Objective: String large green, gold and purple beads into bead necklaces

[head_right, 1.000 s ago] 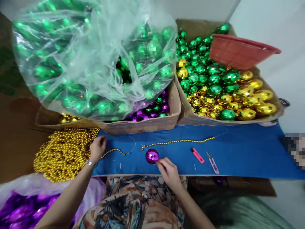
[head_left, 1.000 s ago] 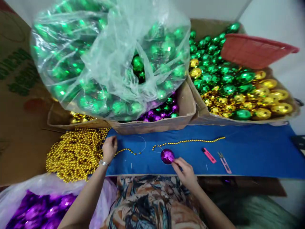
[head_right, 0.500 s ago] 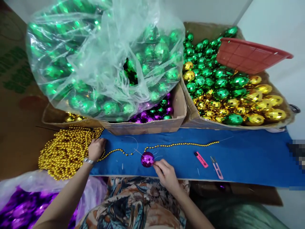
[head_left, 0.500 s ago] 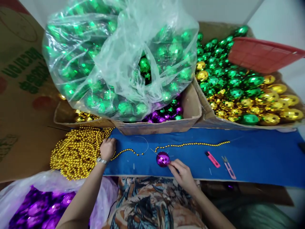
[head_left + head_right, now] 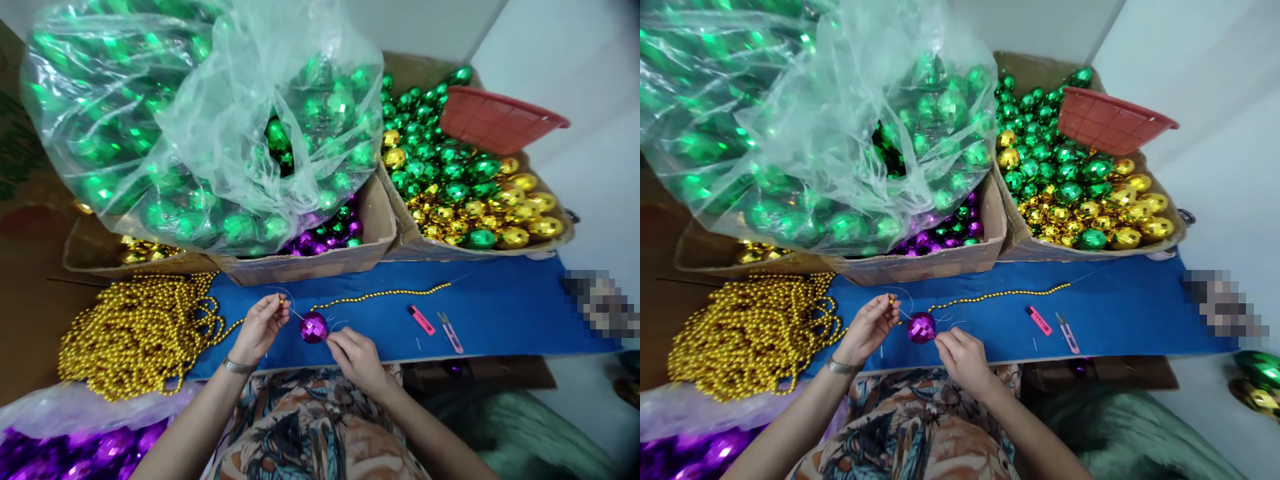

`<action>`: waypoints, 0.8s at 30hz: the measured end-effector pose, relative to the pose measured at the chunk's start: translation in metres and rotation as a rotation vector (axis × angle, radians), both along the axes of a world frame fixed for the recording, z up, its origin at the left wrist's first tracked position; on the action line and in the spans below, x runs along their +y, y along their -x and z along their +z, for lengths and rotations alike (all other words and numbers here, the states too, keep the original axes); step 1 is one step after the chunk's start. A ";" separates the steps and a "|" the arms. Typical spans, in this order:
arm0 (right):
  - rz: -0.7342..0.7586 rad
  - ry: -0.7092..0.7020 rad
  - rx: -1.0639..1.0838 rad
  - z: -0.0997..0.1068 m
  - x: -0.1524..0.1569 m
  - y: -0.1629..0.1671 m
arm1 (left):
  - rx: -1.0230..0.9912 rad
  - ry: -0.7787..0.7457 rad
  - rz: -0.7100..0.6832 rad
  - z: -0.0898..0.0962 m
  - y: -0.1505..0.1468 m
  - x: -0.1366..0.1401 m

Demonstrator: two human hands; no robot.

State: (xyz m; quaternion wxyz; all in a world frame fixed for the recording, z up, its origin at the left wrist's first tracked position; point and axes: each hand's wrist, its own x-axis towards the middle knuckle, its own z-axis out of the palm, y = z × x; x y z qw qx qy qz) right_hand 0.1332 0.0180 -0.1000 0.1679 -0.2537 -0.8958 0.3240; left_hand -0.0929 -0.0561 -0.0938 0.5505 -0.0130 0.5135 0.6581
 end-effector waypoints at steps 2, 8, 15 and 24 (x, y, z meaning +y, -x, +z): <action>-0.007 -0.024 -0.022 -0.001 0.000 -0.002 | -0.011 -0.004 -0.007 0.000 -0.005 0.001; 0.003 -0.049 -0.048 -0.003 0.000 -0.005 | 0.004 -0.006 -0.001 -0.004 -0.008 -0.001; 0.003 -0.131 -0.114 0.000 0.002 -0.007 | 0.190 0.028 0.020 -0.002 -0.009 0.001; -0.058 -0.144 -0.278 -0.038 -0.003 -0.001 | 0.529 0.090 -0.207 -0.034 -0.032 -0.002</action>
